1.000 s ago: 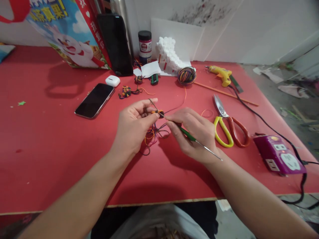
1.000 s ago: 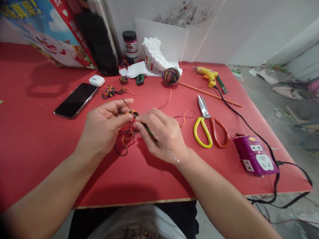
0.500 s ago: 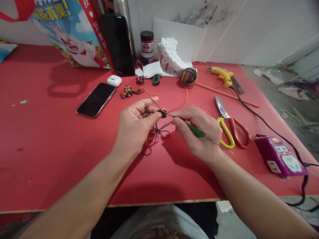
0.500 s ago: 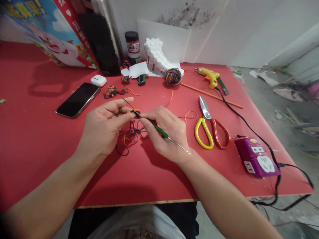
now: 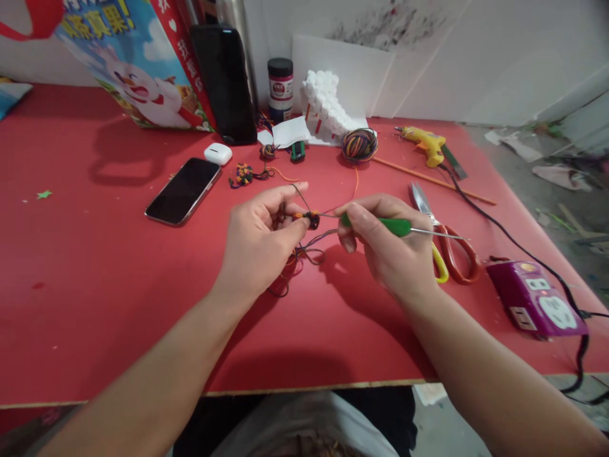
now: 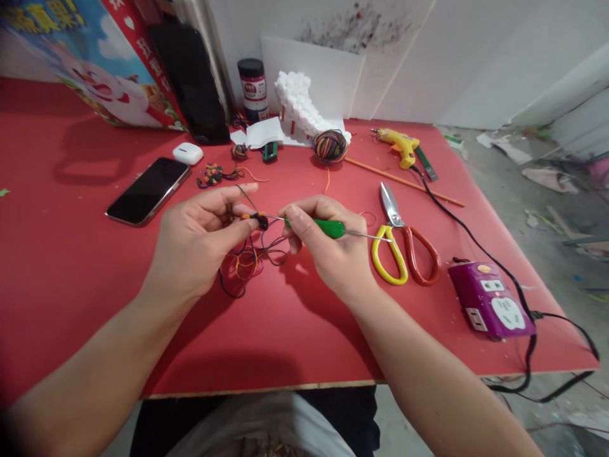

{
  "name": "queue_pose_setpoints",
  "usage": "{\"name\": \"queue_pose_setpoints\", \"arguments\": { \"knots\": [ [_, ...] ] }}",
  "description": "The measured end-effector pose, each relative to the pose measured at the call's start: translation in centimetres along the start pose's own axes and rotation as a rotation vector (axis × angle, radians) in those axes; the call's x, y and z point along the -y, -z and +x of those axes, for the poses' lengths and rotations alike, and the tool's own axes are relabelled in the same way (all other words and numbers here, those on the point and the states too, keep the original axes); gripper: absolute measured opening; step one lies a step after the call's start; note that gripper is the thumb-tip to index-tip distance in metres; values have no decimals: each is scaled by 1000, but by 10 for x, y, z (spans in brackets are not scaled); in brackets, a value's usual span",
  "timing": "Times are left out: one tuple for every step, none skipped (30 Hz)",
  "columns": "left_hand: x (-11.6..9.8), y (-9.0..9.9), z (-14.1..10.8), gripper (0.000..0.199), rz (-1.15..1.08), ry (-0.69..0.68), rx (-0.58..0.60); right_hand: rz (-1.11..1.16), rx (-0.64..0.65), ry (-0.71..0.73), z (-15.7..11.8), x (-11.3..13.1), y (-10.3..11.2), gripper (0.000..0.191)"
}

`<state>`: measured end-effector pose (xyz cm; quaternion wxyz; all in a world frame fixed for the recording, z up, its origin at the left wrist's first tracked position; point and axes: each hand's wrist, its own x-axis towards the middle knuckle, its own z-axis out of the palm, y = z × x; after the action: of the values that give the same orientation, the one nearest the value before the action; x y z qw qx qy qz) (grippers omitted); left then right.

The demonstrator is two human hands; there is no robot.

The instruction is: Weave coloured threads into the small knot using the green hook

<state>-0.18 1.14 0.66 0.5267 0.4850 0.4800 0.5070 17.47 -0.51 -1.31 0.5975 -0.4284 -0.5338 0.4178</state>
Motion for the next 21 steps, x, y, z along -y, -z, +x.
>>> {"name": "queue_pose_setpoints", "arguments": {
  "knots": [
    [0, 0, 0, 43, -1, 0, 0, 27, 5, -16, 1, -1, 0, 17],
    [0, 0, 0, 43, 0, 2, -1, 40, 11, -33, 1, -2, 0, 18],
    [0, 0, 0, 43, 1, 5, -2, 41, 15, -45, 1, -2, 1, 18],
    [0, 0, 0, 42, 1, 8, -4, 30, 19, -52, 1, -2, 1, 20],
    [0, 0, 0, 42, 1, 10, -5, 11, 21, -46, 1, -2, 1, 20],
    [0, 0, 0, 42, 0, 10, -8, -17, 24, -27, 1, 0, 1, 20],
    [0, 0, 0, 42, -1, 10, -10, -53, 28, 4, 0, 1, 1, 19],
    [1, 0, 0, 42, -3, 7, -12, -95, 35, 43, -1, 3, 1, 17],
    [0, 1, 0, 42, -4, 3, -16, -143, 45, 87, -2, 5, 2, 14],
    [0, 1, 0, 42, -5, -1, -22, -197, 61, 129, -2, 6, 2, 12],
    [0, 0, 0, 42, -5, -6, -30, -253, 80, 170, -3, 7, 1, 10],
    [0, 0, 0, 42, -6, -12, -41, -306, 104, 216, -3, 7, 1, 9],
    [-1, 0, 0, 42, -9, -18, -53, -350, 127, 275, -4, 6, 1, 8],
    [-1, 0, 0, 42, -20, -22, -63, -385, 148, 345, -3, 5, 2, 8],
    [-1, -1, 0, 42, -43, -18, -70, -413, 168, 422, -3, 3, 2, 8],
    [-1, -2, 0, 41, -82, 0, -70, -433, 184, 500, -2, 1, 2, 9],
    [-2, -2, 0, 40, -136, 34, -66, -453, 196, 571, -2, -1, 2, 11],
    [-2, -3, 0, 39, -198, 81, -58, -476, 206, 623, -1, -3, 2, 14],
    [-3, -3, 1, 37, -262, 132, -50, -502, 211, 656, -1, -4, 3, 17],
    [-5, -3, 1, 35, -321, 180, -45, -527, 216, 678, -1, -5, 3, 19],
    [-6, -3, 1, 34, -369, 226, -39, -552, 220, 694, -1, -6, 4, 21]
  ]
}}
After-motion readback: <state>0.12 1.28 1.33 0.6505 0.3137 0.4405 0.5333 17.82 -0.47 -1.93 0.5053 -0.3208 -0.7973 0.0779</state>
